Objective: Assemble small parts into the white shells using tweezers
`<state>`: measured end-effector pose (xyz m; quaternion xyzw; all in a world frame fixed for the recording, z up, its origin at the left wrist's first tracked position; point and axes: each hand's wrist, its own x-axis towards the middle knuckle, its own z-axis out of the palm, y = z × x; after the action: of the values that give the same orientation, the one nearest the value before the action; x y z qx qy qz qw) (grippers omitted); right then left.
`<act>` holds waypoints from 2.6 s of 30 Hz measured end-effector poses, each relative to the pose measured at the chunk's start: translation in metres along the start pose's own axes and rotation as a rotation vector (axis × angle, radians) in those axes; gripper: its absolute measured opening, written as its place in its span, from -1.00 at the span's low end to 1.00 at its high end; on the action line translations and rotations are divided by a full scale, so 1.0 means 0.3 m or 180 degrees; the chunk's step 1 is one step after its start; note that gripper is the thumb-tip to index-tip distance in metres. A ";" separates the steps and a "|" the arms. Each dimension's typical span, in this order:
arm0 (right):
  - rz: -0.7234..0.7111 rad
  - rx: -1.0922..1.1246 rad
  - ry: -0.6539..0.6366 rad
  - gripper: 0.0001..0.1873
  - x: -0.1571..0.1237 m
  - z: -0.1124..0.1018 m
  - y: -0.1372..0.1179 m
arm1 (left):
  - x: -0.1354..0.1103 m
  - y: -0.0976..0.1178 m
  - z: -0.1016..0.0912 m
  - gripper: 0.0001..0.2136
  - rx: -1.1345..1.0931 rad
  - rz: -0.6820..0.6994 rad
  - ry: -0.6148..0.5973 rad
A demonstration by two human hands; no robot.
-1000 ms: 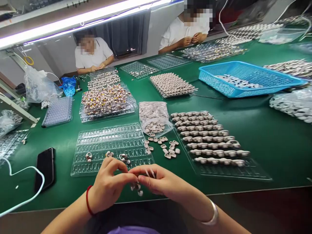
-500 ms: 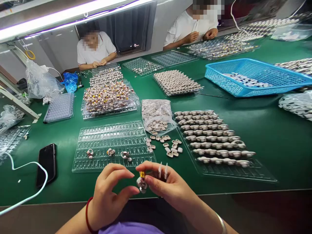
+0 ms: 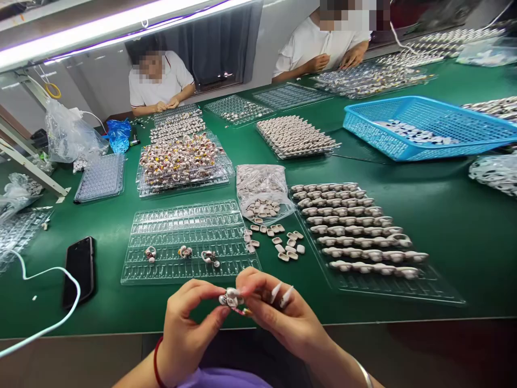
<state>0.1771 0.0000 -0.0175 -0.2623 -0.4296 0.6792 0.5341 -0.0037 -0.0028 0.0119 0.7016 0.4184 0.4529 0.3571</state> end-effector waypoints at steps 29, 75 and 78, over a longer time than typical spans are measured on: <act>-0.1971 -0.2435 0.0207 -0.68 -0.029 0.048 -0.028 | 0.005 0.061 -0.033 -0.80 0.1411 0.0693 -0.0532; -0.1484 -0.2387 0.0402 -0.92 -0.003 0.025 -0.008 | 0.009 -0.033 0.010 -0.80 -0.1951 -0.2002 0.0019; -0.1356 -0.2453 0.0372 -0.89 -0.005 0.022 -0.019 | 0.012 -0.035 0.008 -0.82 -0.1915 -0.1941 -0.0006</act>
<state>0.1750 -0.0032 -0.0096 -0.3858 -0.6650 0.3283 0.5489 -0.0033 0.0042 0.0031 0.4108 0.4555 0.4279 0.6638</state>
